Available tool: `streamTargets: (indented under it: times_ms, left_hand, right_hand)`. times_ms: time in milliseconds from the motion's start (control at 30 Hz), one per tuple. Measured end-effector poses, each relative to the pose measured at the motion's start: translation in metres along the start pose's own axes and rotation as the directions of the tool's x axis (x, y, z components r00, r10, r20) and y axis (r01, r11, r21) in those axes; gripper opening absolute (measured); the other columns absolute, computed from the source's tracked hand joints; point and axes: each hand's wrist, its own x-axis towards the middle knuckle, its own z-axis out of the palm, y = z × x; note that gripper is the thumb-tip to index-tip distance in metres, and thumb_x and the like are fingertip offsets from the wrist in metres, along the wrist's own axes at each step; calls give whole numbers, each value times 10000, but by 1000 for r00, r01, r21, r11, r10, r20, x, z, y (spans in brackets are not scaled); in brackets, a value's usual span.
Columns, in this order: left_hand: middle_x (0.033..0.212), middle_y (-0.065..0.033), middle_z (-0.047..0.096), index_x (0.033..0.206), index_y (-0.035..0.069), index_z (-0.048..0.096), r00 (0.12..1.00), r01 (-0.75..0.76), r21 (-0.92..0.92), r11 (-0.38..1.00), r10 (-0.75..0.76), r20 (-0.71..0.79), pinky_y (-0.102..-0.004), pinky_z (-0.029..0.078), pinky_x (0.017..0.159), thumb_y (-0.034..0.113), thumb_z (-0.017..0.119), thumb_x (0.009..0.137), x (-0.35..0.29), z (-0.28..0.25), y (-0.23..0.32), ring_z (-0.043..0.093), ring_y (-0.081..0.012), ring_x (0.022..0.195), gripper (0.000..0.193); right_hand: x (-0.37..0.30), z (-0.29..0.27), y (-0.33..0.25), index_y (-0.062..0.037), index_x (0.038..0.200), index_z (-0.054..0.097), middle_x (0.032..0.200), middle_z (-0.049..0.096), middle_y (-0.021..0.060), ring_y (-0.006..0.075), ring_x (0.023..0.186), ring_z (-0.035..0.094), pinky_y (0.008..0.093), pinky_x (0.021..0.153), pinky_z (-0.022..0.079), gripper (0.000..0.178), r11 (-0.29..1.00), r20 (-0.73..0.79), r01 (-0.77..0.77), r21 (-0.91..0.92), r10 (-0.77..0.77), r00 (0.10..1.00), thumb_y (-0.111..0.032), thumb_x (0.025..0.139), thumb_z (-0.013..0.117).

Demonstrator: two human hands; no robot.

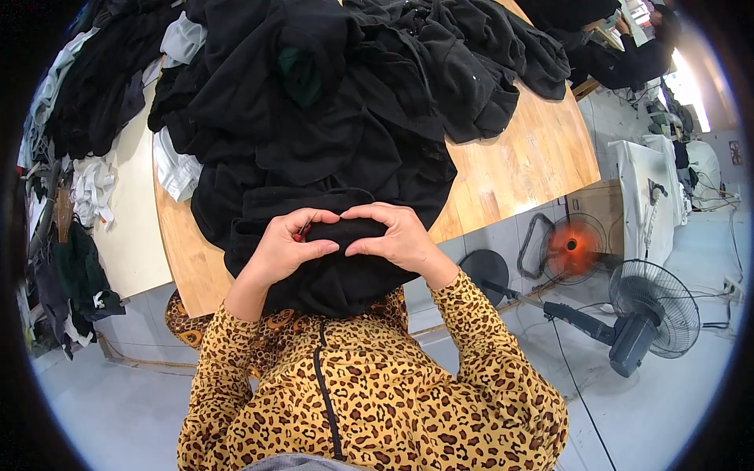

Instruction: Trimming loose threads from black garments using thread snips.

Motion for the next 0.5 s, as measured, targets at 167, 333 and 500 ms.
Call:
streamTargets:
  times_ms: [167,333,500]
  left_hand:
    - [878,34,631,1066,37,641,996,-28,54,998,33,-81,-168,400,583,75,756,741,-2,5,-4,468,-2,664,347]
    - [842,47,609,974,28,631,984,-49,-60,997,38,-172,-165,384,569,49,744,745,-2,14,-4,460,-6,654,256]
    - [835,42,559,934,14,618,953,-199,163,966,229,-198,-158,370,563,12,731,751,-1,17,-3,456,-11,639,214]
  right_hand:
    - [0,7,5,-14,942,683,866,671,74,159,806,636,254,750,487,242,995,-127,5,-101,-18,992,-52,713,752]
    - [-2,17,12,4,921,668,859,667,38,103,795,611,225,732,481,174,994,-190,-80,80,94,977,-10,753,710]
    - [-4,27,13,13,929,661,864,654,13,62,809,584,200,714,477,151,860,-181,-130,494,248,952,30,778,669]
